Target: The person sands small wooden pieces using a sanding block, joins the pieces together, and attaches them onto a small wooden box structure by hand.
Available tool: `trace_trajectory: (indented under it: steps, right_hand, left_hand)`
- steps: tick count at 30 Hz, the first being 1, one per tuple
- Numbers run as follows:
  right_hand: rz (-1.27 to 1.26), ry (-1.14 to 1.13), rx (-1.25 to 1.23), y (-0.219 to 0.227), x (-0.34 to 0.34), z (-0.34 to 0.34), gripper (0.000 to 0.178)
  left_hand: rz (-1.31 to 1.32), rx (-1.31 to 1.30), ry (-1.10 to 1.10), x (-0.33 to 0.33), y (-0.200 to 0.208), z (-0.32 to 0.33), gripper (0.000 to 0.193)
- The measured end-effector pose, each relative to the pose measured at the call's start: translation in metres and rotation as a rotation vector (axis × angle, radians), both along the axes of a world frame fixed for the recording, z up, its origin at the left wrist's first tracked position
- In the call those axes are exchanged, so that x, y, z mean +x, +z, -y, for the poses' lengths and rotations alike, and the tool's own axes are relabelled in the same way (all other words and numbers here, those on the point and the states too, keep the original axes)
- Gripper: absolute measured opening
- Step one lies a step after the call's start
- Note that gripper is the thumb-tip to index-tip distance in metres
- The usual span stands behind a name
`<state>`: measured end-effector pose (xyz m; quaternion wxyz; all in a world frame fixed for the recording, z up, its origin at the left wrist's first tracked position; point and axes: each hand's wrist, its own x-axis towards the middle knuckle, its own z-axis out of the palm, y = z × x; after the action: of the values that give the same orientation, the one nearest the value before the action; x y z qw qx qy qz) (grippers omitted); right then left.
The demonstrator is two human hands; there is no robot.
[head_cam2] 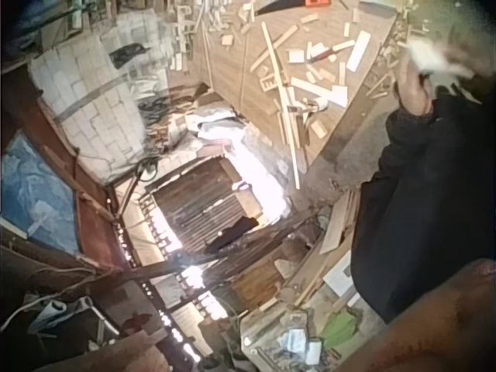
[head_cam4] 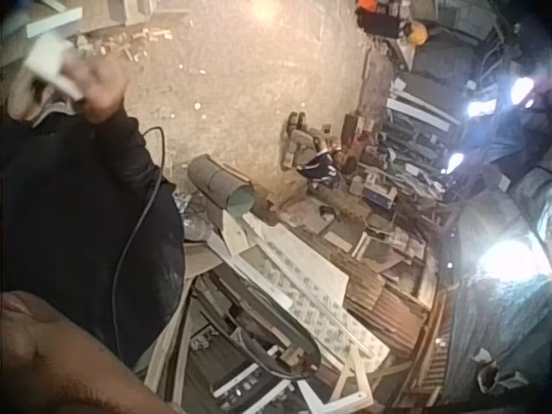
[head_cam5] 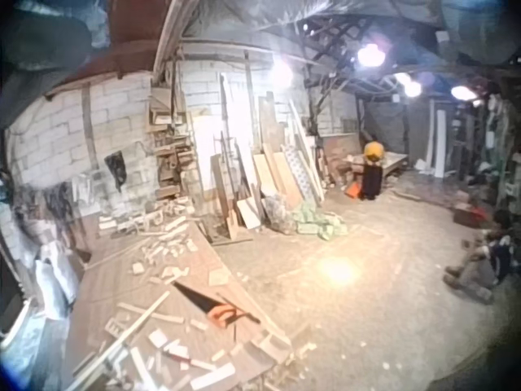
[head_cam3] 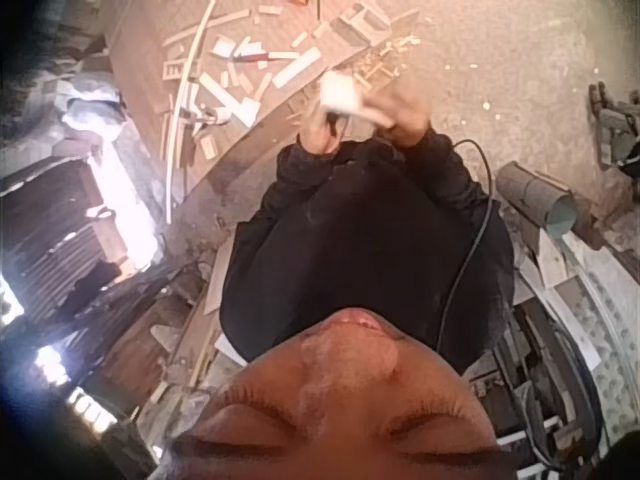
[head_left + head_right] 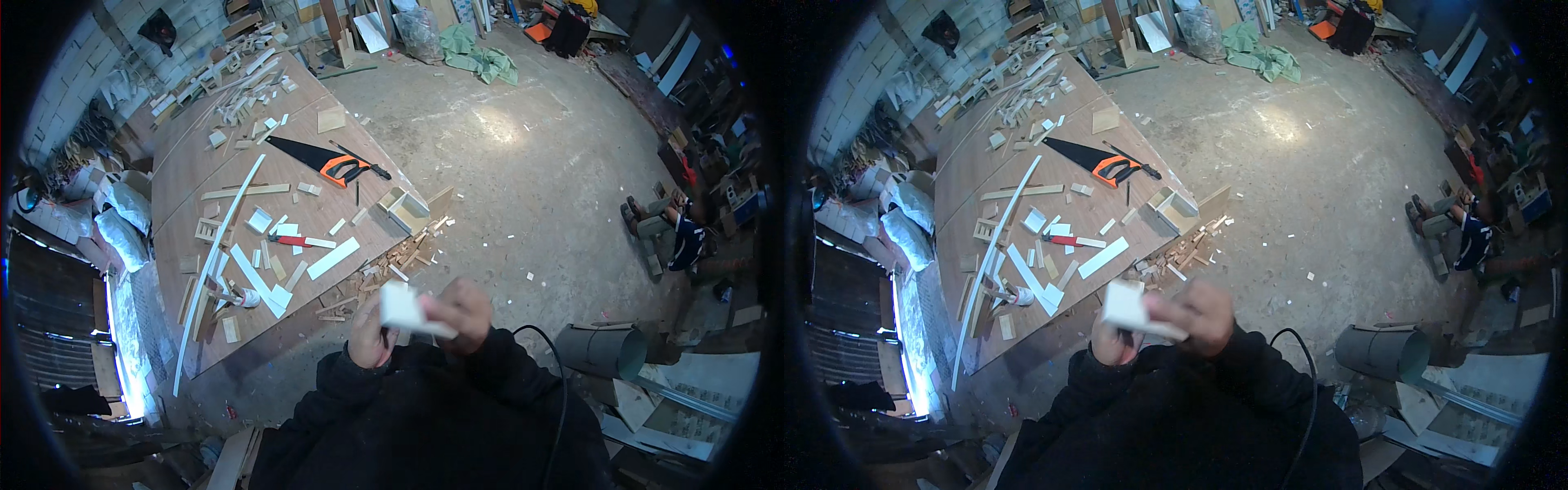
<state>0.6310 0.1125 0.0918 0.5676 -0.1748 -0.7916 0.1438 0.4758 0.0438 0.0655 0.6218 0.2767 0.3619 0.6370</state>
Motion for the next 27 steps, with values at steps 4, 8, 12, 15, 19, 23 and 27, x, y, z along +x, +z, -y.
trace_trajectory:
  steps: [4, 8, 12, 15, 19, 23, 27]
  right_hand:
    - [0.151, -0.235, -0.040, -0.010, -0.018, -0.026, 0.049]
    - [-0.116, -0.380, -0.302, 0.007, -0.041, -0.048, 0.042]
    - [-0.106, -0.234, -0.274, 0.025, -0.068, -0.038, 0.038]
    - [0.018, -0.221, -0.258, 0.033, -0.087, -0.040, 0.044]
    - [0.149, -0.216, -0.239, 0.037, -0.118, -0.050, 0.051]
    - [0.151, -0.277, -0.323, 0.041, -0.140, -0.060, 0.050]
    - [0.144, -0.278, -0.246, 0.034, -0.166, -0.066, 0.052]
  left_hand:
    - [0.168, 0.048, -0.168, -0.021, 0.007, -0.019, 0.026]
    - [-0.148, 0.105, -0.170, -0.058, -0.002, -0.025, 0.025]
    - [-0.191, 0.182, -0.162, -0.085, 0.026, -0.046, 0.027]
    - [-0.005, 0.109, -0.295, -0.113, 0.025, -0.056, 0.021]
    - [-0.219, 0.041, -0.091, -0.133, 0.024, -0.068, 0.024]
    - [-0.880, 0.272, -0.053, -0.169, 0.044, -0.085, 0.032]
    - [-0.727, 0.283, -0.045, -0.184, 0.043, -0.094, 0.029]
